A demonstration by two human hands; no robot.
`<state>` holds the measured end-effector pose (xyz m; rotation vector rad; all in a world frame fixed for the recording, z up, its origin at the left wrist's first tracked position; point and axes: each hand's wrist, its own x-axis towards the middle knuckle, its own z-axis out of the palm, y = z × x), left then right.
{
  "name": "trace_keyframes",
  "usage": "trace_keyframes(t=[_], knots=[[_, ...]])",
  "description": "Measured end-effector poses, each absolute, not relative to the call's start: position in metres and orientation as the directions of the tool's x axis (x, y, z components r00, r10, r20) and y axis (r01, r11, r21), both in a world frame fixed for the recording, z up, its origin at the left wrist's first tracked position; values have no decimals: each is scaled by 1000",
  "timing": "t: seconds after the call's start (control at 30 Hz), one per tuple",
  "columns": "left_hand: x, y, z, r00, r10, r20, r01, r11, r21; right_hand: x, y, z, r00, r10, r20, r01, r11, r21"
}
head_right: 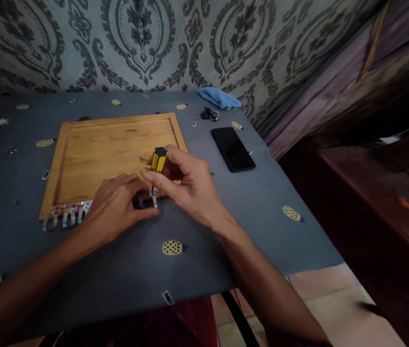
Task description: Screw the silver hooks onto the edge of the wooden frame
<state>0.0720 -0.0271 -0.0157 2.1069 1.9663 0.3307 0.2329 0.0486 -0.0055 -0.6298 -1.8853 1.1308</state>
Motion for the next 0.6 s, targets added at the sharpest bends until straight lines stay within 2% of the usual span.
trace_keyframes(t=[0.13,0.27,0.37,0.6], knots=[[71,-27,-15,67,998,-5,942,-62,331,236,50,-1,-605,710,359,-60,410,-910],[72,-27,-14,67,998,-21,935,-55,350,230,47,-6,-499,773,390,-4,448,-894],[73,-26,-13,62,998,-29,936,-48,348,225,45,-8,-458,810,365,3,412,-911],[71,-27,-15,73,997,5,947,-70,313,232,52,-1,-601,727,332,-67,368,-927]])
